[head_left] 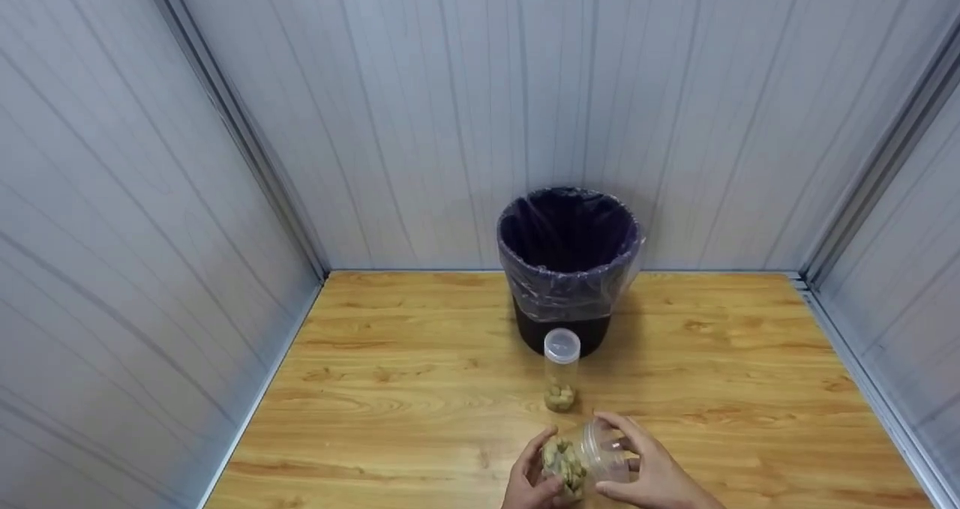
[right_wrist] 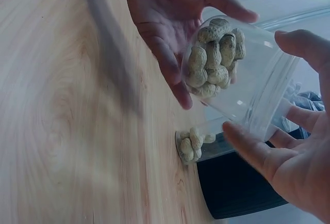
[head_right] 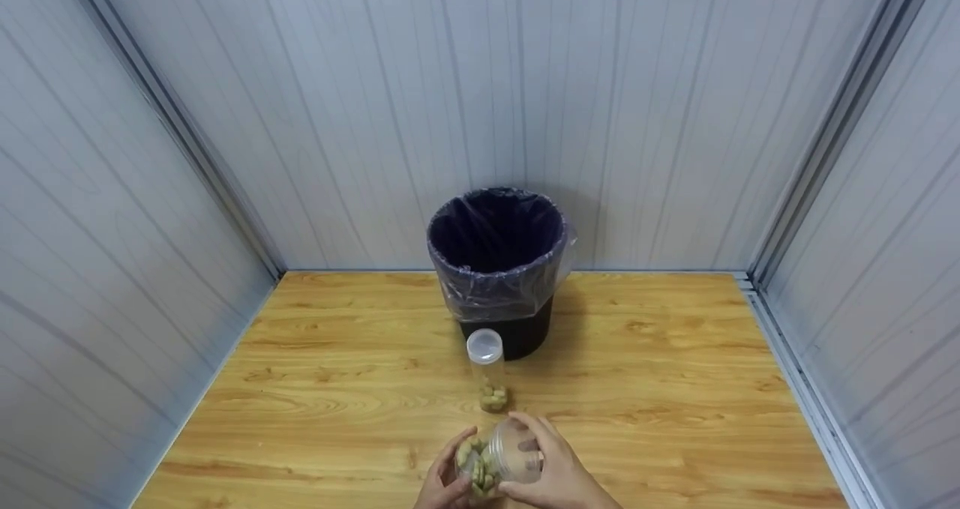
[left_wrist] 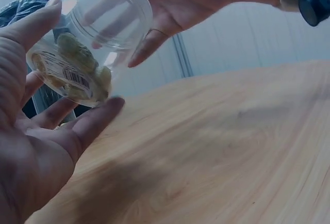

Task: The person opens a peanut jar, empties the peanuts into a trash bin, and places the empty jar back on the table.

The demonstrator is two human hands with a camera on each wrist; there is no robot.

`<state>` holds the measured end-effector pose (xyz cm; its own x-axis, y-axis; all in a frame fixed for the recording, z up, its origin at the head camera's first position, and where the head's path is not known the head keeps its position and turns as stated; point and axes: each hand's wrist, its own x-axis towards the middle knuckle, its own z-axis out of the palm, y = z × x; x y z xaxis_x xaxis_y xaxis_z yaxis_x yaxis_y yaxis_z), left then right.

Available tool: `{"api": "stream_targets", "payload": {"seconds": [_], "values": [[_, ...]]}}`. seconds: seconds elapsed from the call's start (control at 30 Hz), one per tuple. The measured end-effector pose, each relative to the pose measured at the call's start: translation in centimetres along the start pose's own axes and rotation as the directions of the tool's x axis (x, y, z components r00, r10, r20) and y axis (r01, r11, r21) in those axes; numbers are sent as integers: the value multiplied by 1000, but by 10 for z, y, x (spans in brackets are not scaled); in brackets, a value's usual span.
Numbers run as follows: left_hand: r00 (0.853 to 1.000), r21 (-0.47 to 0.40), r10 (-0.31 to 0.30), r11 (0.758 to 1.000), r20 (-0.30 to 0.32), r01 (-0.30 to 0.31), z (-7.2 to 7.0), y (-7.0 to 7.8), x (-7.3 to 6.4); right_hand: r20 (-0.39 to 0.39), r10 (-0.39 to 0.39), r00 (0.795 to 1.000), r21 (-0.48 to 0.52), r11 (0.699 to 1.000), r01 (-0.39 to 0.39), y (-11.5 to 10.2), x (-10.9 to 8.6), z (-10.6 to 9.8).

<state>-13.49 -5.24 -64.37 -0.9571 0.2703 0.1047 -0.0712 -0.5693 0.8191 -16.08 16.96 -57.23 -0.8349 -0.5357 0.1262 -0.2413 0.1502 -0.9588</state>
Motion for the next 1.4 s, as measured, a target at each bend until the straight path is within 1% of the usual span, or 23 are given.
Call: {"api": "stream_targets", "payload": {"seconds": [0.1,0.17,0.23,0.27,0.33,0.37,0.43,0.5,0.53,0.67,0.73,0.8,0.9,0.97,1.03,1.07,1.1,1.17,1.2,1.23,1.27,1.33,1.4], "values": [[999,25,1,1000,-35,0,-1,-3,0,-5,80,997,-54,995,-80,-3,-1,1],[999,50,-3,999,-53,6,-1,-4,0,-27,155,987,-128,979,-158,-7,-2,2],[999,63,-4,998,-53,7,-2,-5,0,-82,208,975,-215,951,-221,-12,-2,3],[999,71,1,997,-48,3,-2,-6,1,-114,218,969,-259,935,-241,-15,-3,3],[999,82,10,997,-31,-8,-1,-6,2,-175,209,962,-343,903,-258,-18,-3,4],[1000,83,12,996,-18,-10,-1,-6,3,-201,209,957,-363,892,-271,-20,-4,4],[1000,74,8,997,7,-8,1,-7,5,-230,217,949,-366,884,-291,-21,-4,2],[1000,64,-9,998,12,9,3,-7,7,-227,223,948,-349,890,-293,-21,-5,-1],[1000,61,-16,998,12,15,4,-7,8,-214,230,949,-326,899,-292,-21,-5,-3],[1000,83,-20,996,4,19,7,-8,10,-138,245,960,-223,937,-271,-19,-7,-11],[1000,100,-16,995,13,14,7,-10,11,-100,227,969,-191,951,-243,-17,-9,-15],[1000,106,-21,994,21,18,6,-12,11,-59,179,982,-173,967,-187,-15,-12,-18],[999,130,-38,991,7,37,4,-14,10,7,29,1000,-178,984,-27,-10,-15,-20],[999,134,-46,990,-14,47,2,-13,10,41,-63,997,-169,983,69,-7,-14,-21],[998,132,-50,990,-36,55,-1,-11,10,50,-106,993,-164,980,113,-5,-12,-20],[998,126,-52,990,-42,57,-1,-10,10,42,-105,994,-156,982,111,-6,-11,-19],[998,118,-52,991,-45,57,-2,-9,10,25,-91,996,-149,984,93,-7,-9,-18],[998,102,-46,994,-37,49,-4,-7,10,-44,-15,999,-139,990,9,-11,-7,-15],[998,96,-43,994,-34,46,-4,-6,11,-93,31,995,-139,989,-44,-14,-6,-14],[999,90,-40,995,-29,42,-5,-6,11,-145,82,986,-141,985,-102,-17,-5,-13],[999,82,-39,996,-27,41,-5,-6,12,-203,125,971,-158,975,-158,-21,-4,-12],[999,73,-37,997,-25,39,-4,-5,13,-297,209,932,-211,937,-278,-26,-1,-10],[999,72,-39,997,-32,41,-4,-5,13,-335,276,901,-268,889,-372,-30,2,-9]]}}
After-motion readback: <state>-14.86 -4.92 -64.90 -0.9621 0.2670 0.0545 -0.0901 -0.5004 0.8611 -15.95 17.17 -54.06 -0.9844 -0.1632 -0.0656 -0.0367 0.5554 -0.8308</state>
